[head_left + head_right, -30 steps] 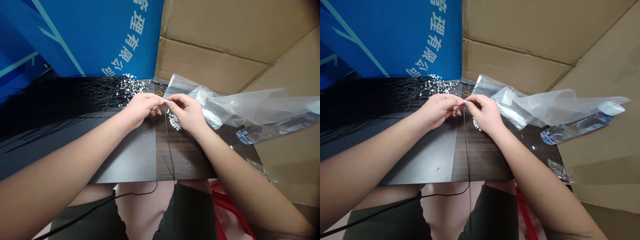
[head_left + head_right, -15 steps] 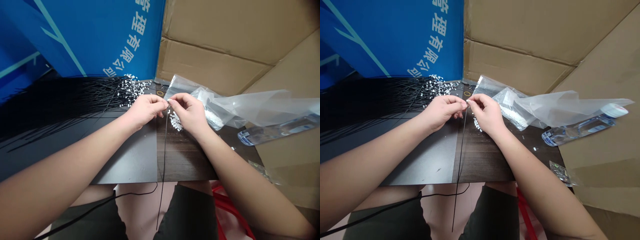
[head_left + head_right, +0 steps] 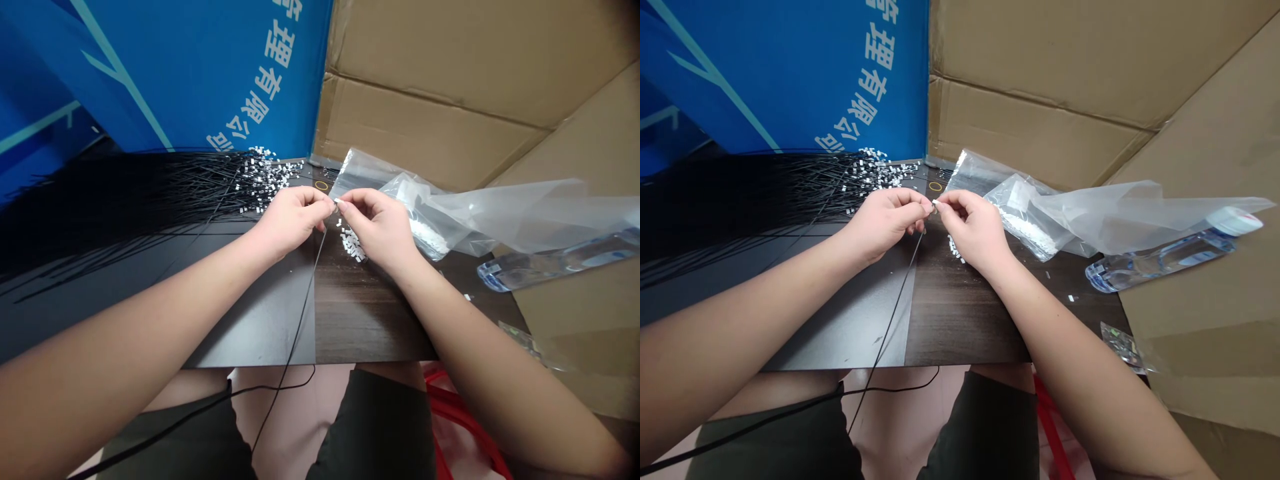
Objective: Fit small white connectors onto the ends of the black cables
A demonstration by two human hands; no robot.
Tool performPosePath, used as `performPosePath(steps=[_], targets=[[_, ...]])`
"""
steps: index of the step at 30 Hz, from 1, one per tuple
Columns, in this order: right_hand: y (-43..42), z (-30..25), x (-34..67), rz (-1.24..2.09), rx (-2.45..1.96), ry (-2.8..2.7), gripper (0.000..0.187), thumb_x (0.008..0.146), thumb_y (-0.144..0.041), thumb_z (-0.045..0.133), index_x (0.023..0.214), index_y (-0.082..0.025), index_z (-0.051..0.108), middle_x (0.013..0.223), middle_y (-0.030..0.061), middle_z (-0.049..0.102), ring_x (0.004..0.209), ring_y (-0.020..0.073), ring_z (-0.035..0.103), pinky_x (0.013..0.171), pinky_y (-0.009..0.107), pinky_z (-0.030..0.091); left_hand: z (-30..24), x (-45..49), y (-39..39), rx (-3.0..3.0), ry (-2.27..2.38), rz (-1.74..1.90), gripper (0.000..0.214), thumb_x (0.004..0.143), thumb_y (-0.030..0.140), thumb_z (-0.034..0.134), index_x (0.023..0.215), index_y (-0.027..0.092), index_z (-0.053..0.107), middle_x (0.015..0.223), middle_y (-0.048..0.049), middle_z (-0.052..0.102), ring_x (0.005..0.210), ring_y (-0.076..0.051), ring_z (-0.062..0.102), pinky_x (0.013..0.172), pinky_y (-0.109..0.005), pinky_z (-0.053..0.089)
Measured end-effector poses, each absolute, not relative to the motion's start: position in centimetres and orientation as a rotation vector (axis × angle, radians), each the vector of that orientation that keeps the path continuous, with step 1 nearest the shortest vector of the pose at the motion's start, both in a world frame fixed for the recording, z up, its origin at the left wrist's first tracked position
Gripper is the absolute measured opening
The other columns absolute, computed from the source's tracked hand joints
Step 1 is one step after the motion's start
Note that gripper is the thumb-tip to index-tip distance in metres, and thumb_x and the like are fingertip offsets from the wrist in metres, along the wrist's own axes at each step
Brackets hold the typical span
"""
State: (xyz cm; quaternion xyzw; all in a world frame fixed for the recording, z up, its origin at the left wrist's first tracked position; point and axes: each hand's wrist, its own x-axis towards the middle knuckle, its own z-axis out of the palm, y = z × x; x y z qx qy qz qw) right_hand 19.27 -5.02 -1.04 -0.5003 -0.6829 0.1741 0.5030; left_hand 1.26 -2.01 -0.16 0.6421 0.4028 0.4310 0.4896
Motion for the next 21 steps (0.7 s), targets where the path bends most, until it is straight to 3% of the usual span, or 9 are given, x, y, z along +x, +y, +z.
performPosePath(steps=[21], targets=[[-4.89, -1.29, 19.61, 0.428, -1.19, -1.7, 0.01, 0.095, -0.03, 0.07, 0.092, -0.022, 0.075, 0.086, 0.0021, 0.076, 0.075, 0.0182, 0.066, 0.074, 0.035, 0.055, 0.19, 0.9, -1.78, 1.669, 1.013, 0.988, 0.011, 0.079, 0.026, 0.071, 0.074, 0.017, 0.073, 0.063, -0.0018, 0.068, 0.063, -0.014, 0.061, 0.069, -0.029, 0.05]])
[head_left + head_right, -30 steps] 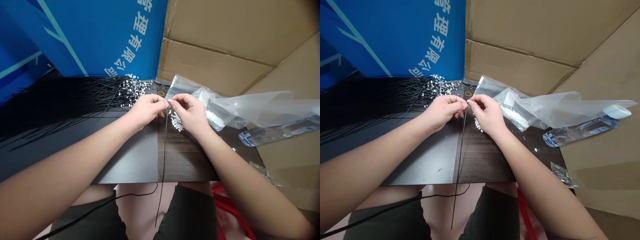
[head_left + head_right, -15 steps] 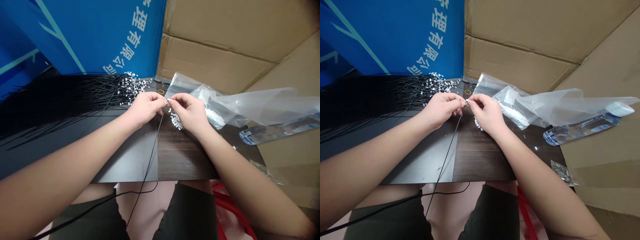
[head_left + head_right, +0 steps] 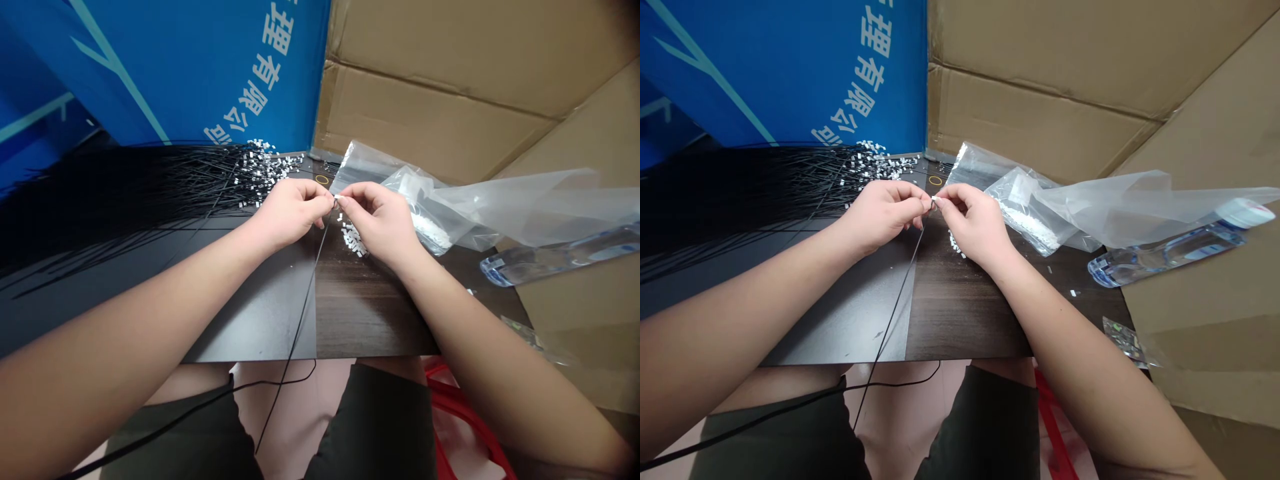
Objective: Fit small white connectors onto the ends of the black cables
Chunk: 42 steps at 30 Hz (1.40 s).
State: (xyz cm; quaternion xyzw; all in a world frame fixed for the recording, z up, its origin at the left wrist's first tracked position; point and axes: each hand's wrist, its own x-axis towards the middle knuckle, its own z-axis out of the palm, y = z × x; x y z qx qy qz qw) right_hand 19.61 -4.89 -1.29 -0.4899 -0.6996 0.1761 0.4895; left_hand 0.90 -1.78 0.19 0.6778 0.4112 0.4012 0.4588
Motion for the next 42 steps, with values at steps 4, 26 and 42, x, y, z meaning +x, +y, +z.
performPosePath(steps=[4, 26, 42], targets=[[-4.7, -1.5, 19.7, 0.426, -1.193, -1.704, 0.014, 0.096, -0.035, 0.07, 0.092, -0.022, 0.075, 0.088, 0.0028, 0.077, 0.077, 0.0189, 0.067, 0.074, 0.035, 0.055, 0.3, 0.8, -1.8, 1.703, 1.033, 0.96, 0.012, 0.081, 0.027, 0.069, 0.075, 0.017, 0.073, 0.063, -0.0024, 0.068, 0.062, -0.014, 0.062, 0.068, -0.029, 0.05], [-4.3, -0.7, 20.8, -0.009, -1.231, -2.199, 0.019, 0.104, -0.024, 0.054, 0.099, -0.022, 0.072, 0.1, 0.0096, 0.076, 0.096, 0.0267, 0.066, 0.09, 0.041, 0.05, 0.7, 0.8, -1.9, 1.835, 1.106, 0.901, 0.013, 0.081, 0.026, 0.065, 0.073, 0.017, 0.071, 0.064, -0.0013, 0.067, 0.059, -0.014, 0.056, 0.061, -0.028, 0.042], [-4.4, -1.1, 20.4, -0.356, -1.24, -2.289, 0.029, 0.106, -0.025, 0.048, 0.092, -0.019, 0.072, 0.094, 0.0134, 0.071, 0.087, 0.0273, 0.057, 0.079, 0.042, 0.043, 0.7, 0.6, -1.8, 1.878, 1.152, 0.873, 0.012, 0.079, 0.026, 0.065, 0.07, 0.019, 0.069, 0.062, -0.0017, 0.064, 0.058, -0.014, 0.052, 0.06, -0.03, 0.039]])
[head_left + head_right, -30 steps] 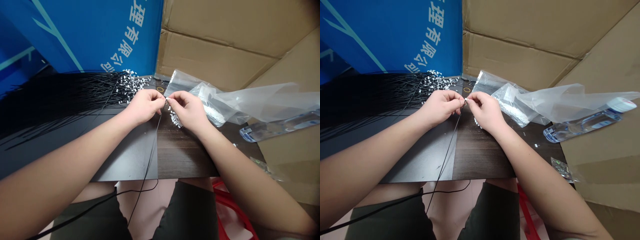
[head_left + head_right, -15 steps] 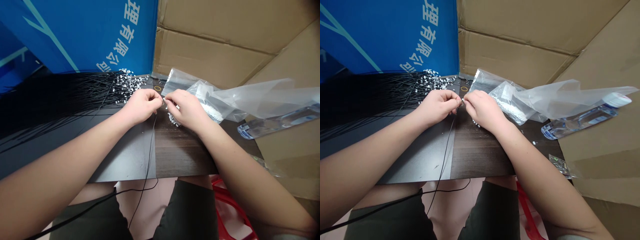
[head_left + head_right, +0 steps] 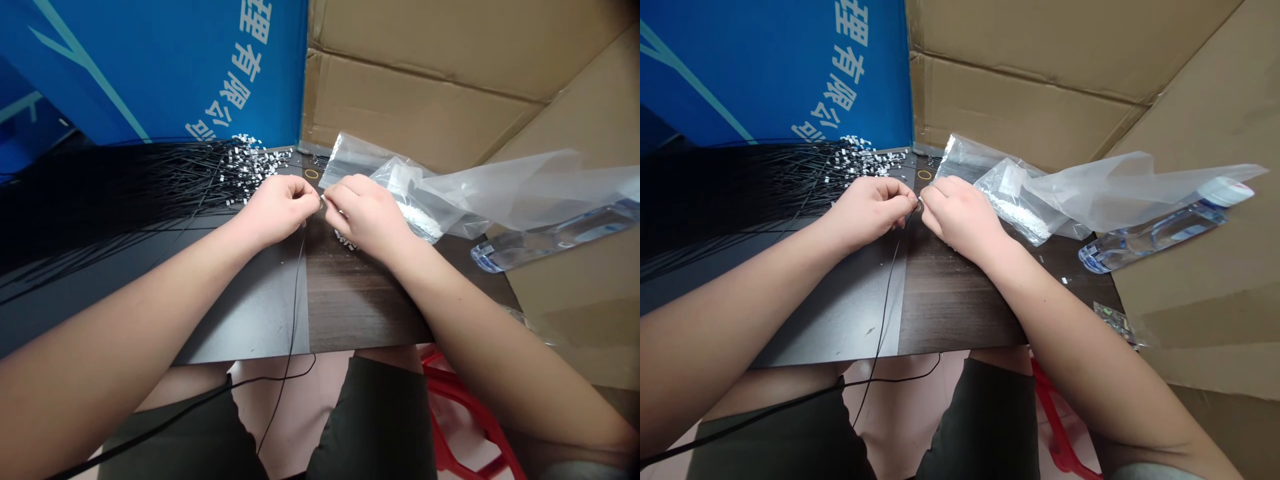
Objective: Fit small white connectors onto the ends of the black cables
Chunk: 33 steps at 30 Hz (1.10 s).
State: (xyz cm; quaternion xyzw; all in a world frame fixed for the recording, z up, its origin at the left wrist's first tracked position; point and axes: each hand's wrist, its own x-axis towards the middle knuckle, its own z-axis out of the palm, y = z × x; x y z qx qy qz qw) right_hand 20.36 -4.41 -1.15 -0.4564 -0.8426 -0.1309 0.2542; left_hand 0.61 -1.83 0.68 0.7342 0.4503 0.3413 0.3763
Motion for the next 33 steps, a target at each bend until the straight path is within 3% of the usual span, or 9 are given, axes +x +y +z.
performPosePath(steps=[33], targets=[[-4.76, -1.44, 19.95, -0.417, -1.255, -2.358, 0.03, 0.106, -0.021, 0.046, 0.093, -0.016, 0.072, 0.092, 0.0128, 0.068, 0.085, 0.0256, 0.053, 0.076, 0.039, 0.037, 0.88, 0.48, -2.04, 1.858, 1.203, 0.817, 0.01, 0.079, 0.022, 0.066, 0.073, 0.016, 0.072, 0.06, -0.0004, 0.061, 0.057, -0.012, 0.049, 0.058, -0.029, 0.035]])
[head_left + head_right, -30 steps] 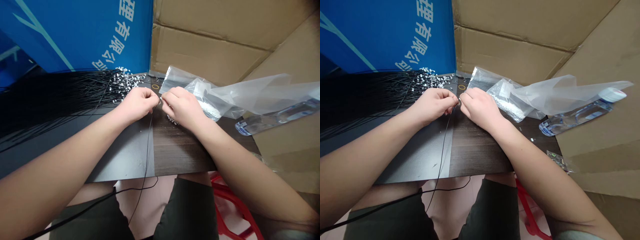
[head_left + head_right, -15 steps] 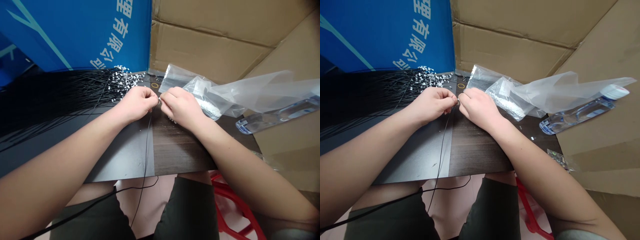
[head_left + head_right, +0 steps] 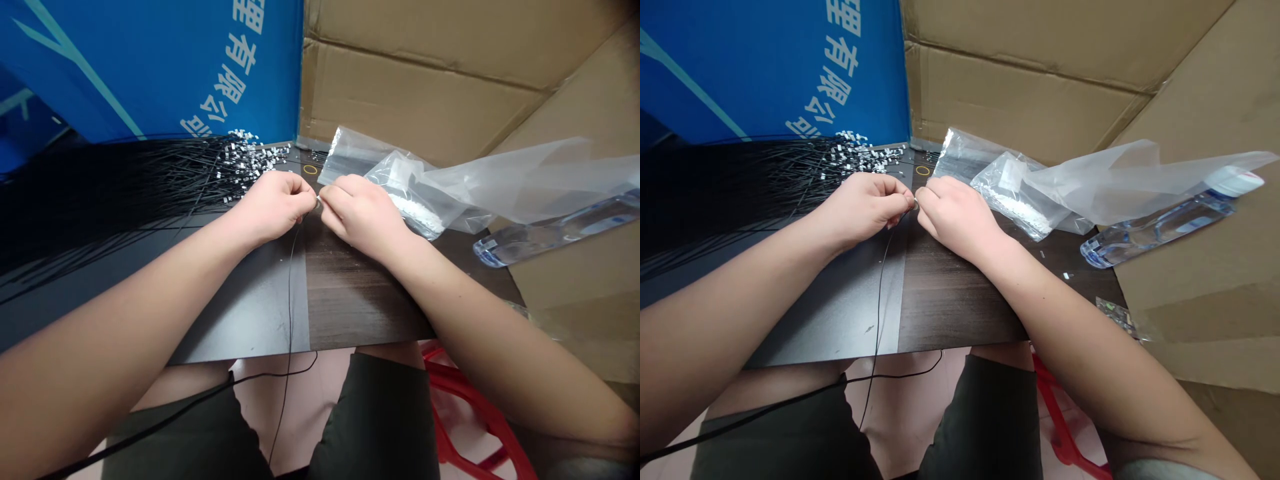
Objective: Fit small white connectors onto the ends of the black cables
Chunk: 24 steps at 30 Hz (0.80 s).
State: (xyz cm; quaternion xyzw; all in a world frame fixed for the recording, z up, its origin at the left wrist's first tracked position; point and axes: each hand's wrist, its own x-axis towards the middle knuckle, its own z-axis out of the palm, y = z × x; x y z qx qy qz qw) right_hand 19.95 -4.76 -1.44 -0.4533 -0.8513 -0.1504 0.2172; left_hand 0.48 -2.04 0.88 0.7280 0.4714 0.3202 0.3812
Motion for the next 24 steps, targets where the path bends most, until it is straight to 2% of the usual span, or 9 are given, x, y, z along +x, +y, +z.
performPosePath(steps=[15, 24], targets=[[-4.8, -1.59, 19.75, -0.342, -1.358, -2.284, 0.03, 0.107, -0.024, 0.048, 0.1, -0.015, 0.075, 0.1, 0.0146, 0.075, 0.09, 0.0269, 0.059, 0.082, 0.04, 0.042, 0.71, 0.49, -1.84, 1.815, 1.176, 0.783, 0.015, 0.079, 0.03, 0.07, 0.072, 0.017, 0.071, 0.059, -0.0013, 0.06, 0.055, -0.012, 0.048, 0.055, -0.029, 0.034], [-4.91, -1.52, 19.63, -0.312, -1.367, -2.255, 0.028, 0.105, -0.022, 0.049, 0.098, -0.016, 0.075, 0.098, 0.0139, 0.074, 0.089, 0.0268, 0.059, 0.08, 0.04, 0.041, 0.72, 0.5, -2.02, 1.82, 1.214, 0.783, 0.012, 0.077, 0.03, 0.071, 0.075, 0.018, 0.074, 0.058, -0.0001, 0.057, 0.055, -0.012, 0.044, 0.058, -0.031, 0.031]])
